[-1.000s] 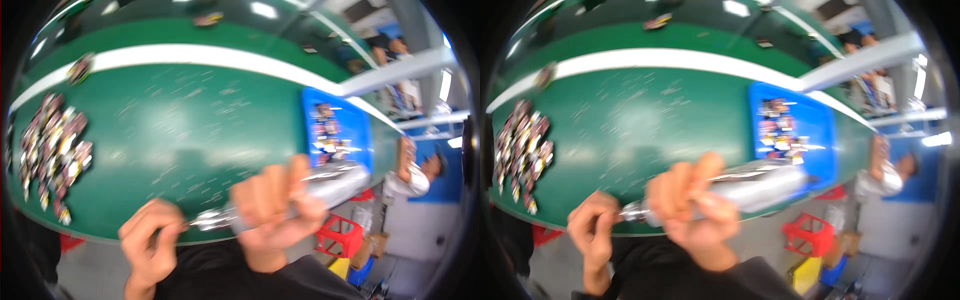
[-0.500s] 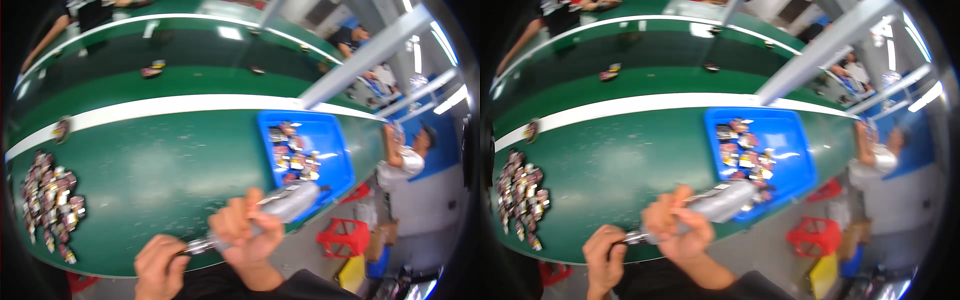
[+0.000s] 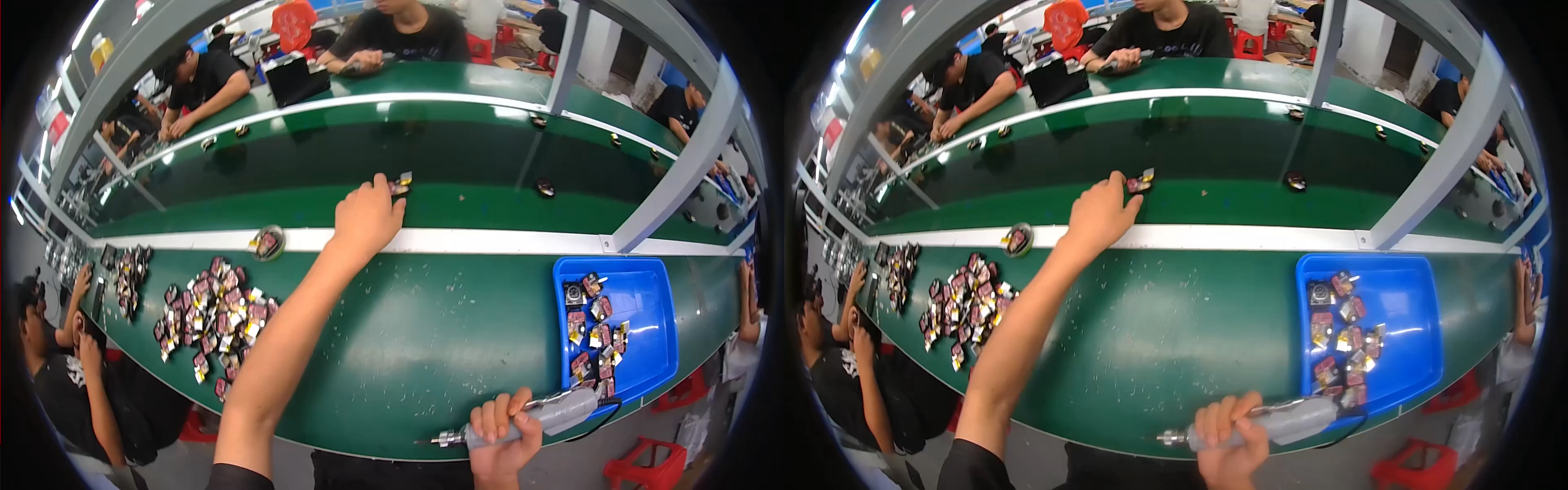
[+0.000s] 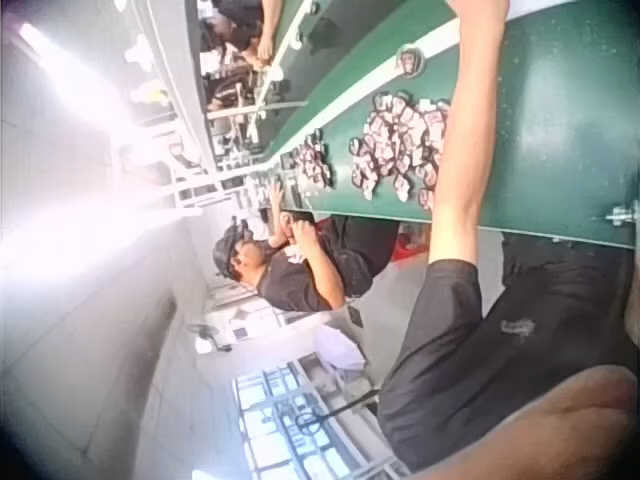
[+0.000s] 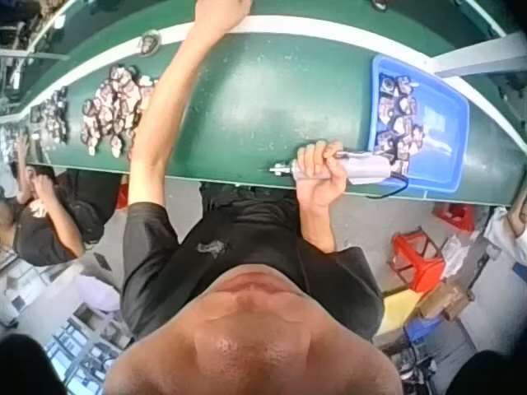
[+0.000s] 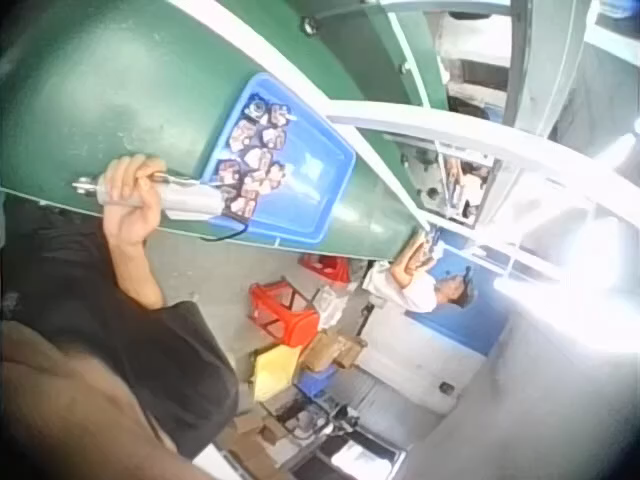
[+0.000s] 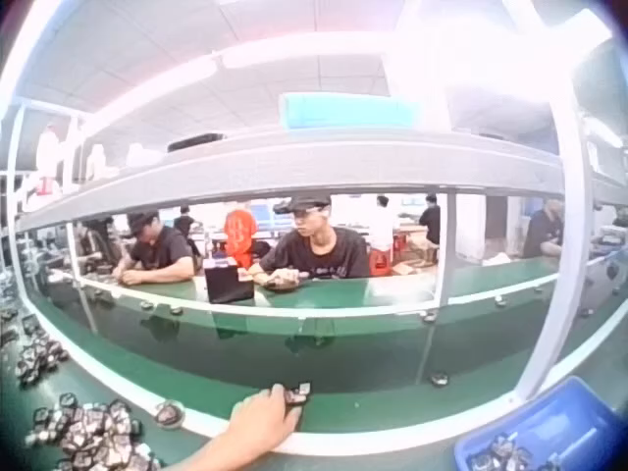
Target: Use an electric screwdriver to assemble small electronic components at a factory conveyor belt.
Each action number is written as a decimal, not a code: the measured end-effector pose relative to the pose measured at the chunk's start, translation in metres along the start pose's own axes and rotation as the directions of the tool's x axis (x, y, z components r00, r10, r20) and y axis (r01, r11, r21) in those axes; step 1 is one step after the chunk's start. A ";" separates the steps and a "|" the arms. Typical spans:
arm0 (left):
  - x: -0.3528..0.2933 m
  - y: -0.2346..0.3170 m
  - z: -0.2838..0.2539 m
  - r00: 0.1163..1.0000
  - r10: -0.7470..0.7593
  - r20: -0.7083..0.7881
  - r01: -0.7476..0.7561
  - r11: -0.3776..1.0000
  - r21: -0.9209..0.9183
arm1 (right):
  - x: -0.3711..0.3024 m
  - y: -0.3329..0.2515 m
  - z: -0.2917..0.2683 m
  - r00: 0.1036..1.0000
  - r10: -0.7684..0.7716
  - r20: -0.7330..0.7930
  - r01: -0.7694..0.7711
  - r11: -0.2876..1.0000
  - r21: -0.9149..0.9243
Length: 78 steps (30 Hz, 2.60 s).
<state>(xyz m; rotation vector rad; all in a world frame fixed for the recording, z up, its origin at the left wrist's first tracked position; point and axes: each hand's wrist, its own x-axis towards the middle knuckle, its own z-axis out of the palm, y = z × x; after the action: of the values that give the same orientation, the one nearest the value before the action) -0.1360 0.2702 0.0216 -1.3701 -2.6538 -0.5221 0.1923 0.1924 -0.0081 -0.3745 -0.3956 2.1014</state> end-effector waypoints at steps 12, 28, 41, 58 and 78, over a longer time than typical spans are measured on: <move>0.043 -0.033 0.056 0.956 0.292 -0.005 -0.278 0.915 0.292 | -0.009 0.004 -0.012 0.977 0.180 0.118 -0.198 0.967 0.160; -0.145 -0.004 -0.063 0.781 0.622 0.047 -0.609 0.776 -0.165 | -0.010 -0.018 -0.009 0.989 0.099 0.114 -0.109 0.990 0.086; -0.332 0.011 -0.054 0.861 0.507 -0.031 -0.507 0.862 0.019 | -0.032 -0.013 0.005 0.938 0.274 0.213 -0.280 0.960 -0.002; -0.297 0.019 -0.057 0.899 0.437 0.037 -0.413 0.872 -0.262 | -0.074 0.043 -0.001 0.876 0.448 0.175 -0.427 0.892 -0.146; -0.295 0.020 -0.039 0.850 0.507 -0.146 -0.525 0.838 -0.149 | -0.077 0.046 0.006 0.873 0.487 -0.016 -0.475 0.845 -0.244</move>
<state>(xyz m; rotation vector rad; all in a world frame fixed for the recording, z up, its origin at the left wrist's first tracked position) 0.0512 0.0403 -0.0114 -1.9613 -2.0570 -0.7465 0.1954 0.1027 -0.0138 -0.6203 -0.6424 2.5647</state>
